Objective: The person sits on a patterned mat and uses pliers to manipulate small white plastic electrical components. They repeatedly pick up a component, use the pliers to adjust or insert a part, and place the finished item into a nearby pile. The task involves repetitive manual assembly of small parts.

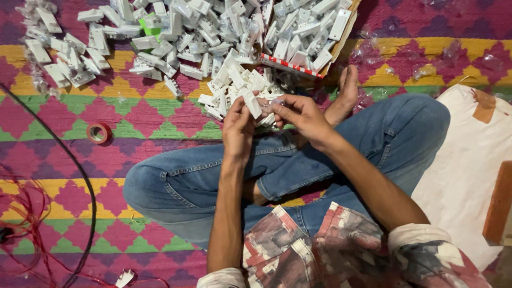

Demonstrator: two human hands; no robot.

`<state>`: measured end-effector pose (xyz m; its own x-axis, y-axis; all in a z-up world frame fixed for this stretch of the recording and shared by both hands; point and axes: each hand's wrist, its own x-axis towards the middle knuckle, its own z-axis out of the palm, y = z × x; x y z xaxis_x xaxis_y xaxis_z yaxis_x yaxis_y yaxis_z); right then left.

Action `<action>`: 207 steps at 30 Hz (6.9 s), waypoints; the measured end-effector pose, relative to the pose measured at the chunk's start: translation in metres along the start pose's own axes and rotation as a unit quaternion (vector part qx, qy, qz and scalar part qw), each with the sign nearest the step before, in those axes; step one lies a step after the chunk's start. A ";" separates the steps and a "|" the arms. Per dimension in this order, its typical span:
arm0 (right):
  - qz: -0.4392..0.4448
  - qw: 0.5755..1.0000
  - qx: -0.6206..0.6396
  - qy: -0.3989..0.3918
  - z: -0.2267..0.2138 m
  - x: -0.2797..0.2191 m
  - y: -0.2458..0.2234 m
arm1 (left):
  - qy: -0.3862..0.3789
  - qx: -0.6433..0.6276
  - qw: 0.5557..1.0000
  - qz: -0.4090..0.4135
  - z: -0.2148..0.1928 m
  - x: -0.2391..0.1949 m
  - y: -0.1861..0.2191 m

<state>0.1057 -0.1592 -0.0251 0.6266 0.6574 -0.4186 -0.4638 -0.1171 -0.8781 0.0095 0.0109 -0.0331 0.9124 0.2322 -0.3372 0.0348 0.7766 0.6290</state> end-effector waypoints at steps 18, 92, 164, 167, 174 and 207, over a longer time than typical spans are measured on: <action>-0.114 0.953 0.146 0.238 -0.055 0.006 -0.009 | 0.095 0.046 0.994 0.012 -0.017 0.003 -0.002; -0.022 0.780 -0.613 0.123 -0.019 0.008 0.015 | 0.235 0.166 0.935 0.207 -0.054 0.013 -0.013; -0.242 0.784 -0.570 0.045 0.016 -0.024 -0.002 | 0.063 0.169 0.983 0.015 -0.019 0.027 0.028; -0.236 0.787 -0.567 0.052 0.020 -0.025 -0.004 | 0.055 0.196 0.979 0.025 -0.020 0.027 0.027; -0.234 0.790 -0.563 0.061 0.017 -0.027 -0.009 | 0.054 0.267 0.961 0.040 -0.018 0.027 0.018; 0.039 0.991 -0.122 0.043 -0.002 -0.007 0.026 | 0.067 0.250 0.963 0.075 -0.014 0.021 0.022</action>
<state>0.0907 -0.1681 -0.0454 0.6509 0.5742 -0.4966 -0.3548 -0.3482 -0.8677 0.0235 0.0414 -0.0363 0.8623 0.4198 -0.2833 0.1297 0.3577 0.9248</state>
